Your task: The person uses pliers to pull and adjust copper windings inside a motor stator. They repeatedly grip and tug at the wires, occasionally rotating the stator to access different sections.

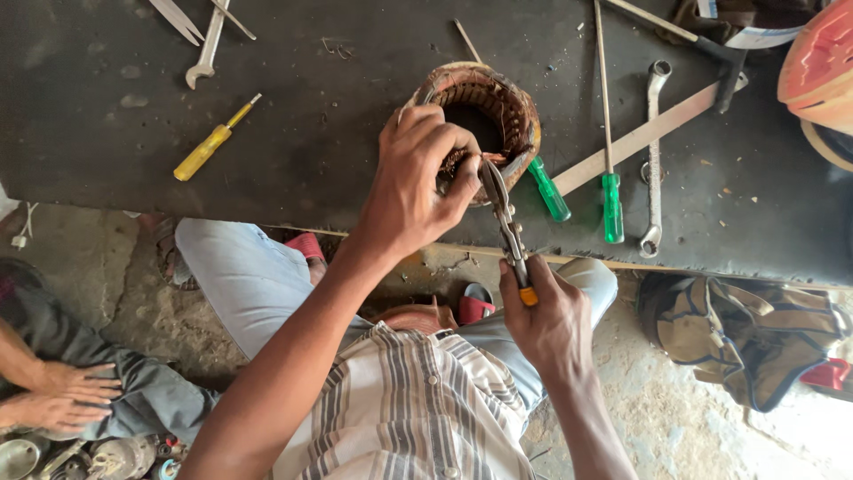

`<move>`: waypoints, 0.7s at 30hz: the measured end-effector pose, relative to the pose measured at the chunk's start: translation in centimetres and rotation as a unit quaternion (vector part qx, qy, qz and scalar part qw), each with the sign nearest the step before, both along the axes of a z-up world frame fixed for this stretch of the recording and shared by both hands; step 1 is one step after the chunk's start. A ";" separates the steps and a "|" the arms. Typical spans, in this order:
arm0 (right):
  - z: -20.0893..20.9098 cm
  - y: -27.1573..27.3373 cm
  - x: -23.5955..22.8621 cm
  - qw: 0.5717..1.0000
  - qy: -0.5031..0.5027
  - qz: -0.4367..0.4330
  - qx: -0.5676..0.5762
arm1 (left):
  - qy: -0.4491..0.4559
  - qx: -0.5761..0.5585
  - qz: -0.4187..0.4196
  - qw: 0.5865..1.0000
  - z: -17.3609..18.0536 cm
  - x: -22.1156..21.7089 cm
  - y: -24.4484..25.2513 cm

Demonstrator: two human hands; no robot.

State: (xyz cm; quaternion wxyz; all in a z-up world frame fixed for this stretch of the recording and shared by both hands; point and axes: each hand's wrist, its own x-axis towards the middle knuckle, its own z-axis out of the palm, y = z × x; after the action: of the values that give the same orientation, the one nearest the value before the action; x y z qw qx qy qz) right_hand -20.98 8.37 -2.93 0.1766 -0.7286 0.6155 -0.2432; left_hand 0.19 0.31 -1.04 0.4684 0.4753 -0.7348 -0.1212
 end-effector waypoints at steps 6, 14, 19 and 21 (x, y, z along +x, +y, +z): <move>1.2 0.3 0.6 0.994 -0.072 -0.022 0.083 | 0.002 -0.001 0.003 1.000 -0.2 0.0 -0.1; 4.3 0.1 0.9 0.979 -0.040 -0.047 0.195 | 0.025 0.014 -0.002 1.000 -0.6 -0.2 -0.1; 5.8 0.1 1.4 0.983 -0.032 -0.051 0.176 | 0.028 0.008 -0.001 1.000 -0.7 0.0 -0.2; 6.2 0.1 1.5 0.981 -0.023 -0.059 0.186 | 0.029 0.010 0.000 1.000 -0.8 0.0 -0.2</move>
State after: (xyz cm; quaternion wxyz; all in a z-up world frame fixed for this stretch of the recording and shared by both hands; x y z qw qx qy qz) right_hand -19.47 8.48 3.25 0.3086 -0.6393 0.6878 -0.1517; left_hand 0.16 0.11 -1.84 0.4848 0.4757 -0.7200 -0.1421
